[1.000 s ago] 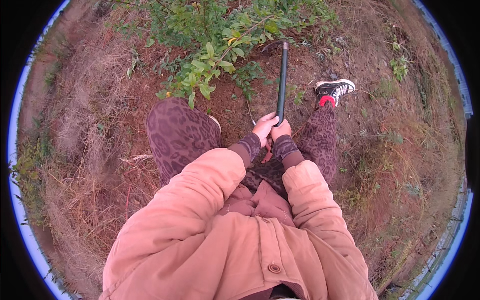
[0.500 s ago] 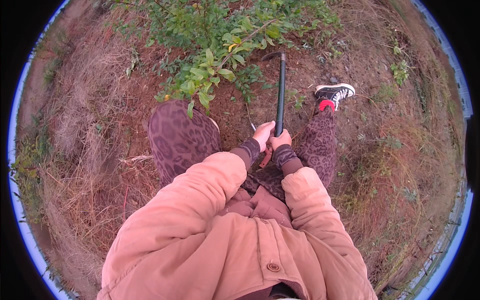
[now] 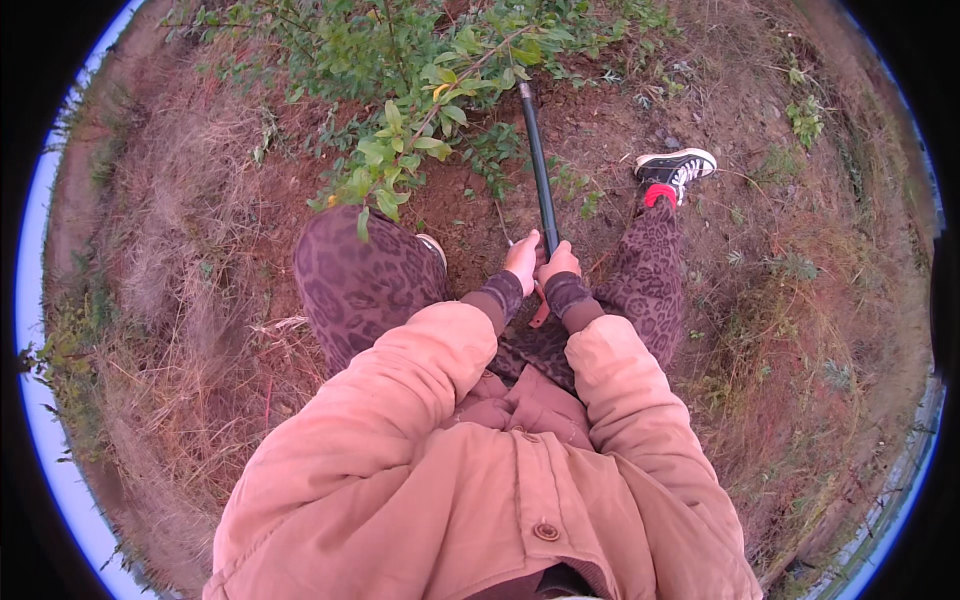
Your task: The person uses a long-handled hoe to scrape and loosen soil around a small shrub, then switches to a hand trowel to remove weeds by hand. The person repeatedly clears the base of the shrub and nearby soil, pulling out weeds and placing them aside.
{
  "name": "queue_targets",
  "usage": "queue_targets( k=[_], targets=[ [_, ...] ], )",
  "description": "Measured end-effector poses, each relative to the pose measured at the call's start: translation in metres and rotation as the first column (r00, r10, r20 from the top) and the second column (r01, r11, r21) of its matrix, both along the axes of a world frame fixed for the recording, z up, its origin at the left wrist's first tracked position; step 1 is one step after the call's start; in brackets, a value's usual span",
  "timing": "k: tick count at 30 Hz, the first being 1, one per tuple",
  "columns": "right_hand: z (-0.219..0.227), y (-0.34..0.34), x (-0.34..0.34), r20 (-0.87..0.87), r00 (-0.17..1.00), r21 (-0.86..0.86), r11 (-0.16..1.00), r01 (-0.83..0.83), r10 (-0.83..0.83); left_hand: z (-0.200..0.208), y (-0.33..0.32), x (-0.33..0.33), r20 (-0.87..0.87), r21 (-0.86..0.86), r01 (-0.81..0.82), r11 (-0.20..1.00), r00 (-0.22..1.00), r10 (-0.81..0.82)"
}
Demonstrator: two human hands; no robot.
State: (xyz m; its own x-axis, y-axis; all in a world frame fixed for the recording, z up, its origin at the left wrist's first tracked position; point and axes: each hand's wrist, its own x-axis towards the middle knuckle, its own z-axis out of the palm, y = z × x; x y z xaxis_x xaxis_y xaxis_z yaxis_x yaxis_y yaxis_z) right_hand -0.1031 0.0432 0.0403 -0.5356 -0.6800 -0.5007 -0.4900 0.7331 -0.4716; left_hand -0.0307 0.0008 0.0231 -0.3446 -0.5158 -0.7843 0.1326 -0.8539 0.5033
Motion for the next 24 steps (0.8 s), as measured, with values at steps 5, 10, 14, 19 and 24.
queue_targets(
  k=[5, 10, 14, 19, 24],
  targets=[
    [0.020, -0.005, 0.006, -0.050, 0.994, 0.026, 0.995, -0.094, 0.095, -0.003, -0.009, -0.003, -0.173, 0.037, -0.121, 0.992, 0.977, 0.126],
    [0.024, -0.011, 0.006, 0.052, 0.988, -0.097, 0.985, -0.140, 0.145, 0.010, -0.031, -0.003, -0.338, 0.063, -0.094, 0.994, 0.935, 0.110],
    [0.017, -0.014, 0.008, 0.321, 0.932, -0.330, 0.942, -0.055, 0.167, 0.015, -0.053, -0.002, -0.392, 0.035, -0.133, 0.990, 0.910, 0.136],
    [0.019, -0.006, 0.020, 0.805, 0.591, -0.103, 0.973, 0.208, -0.041, 0.018, -0.053, -0.002, -0.206, 0.077, -0.066, 0.995, 0.975, 0.081],
    [0.046, -0.001, 0.033, 0.634, 0.765, -0.116, 0.963, 0.242, -0.115, 0.040, -0.051, 0.002, -0.248, 0.058, -0.081, 0.995, 0.964, 0.093]
  ],
)
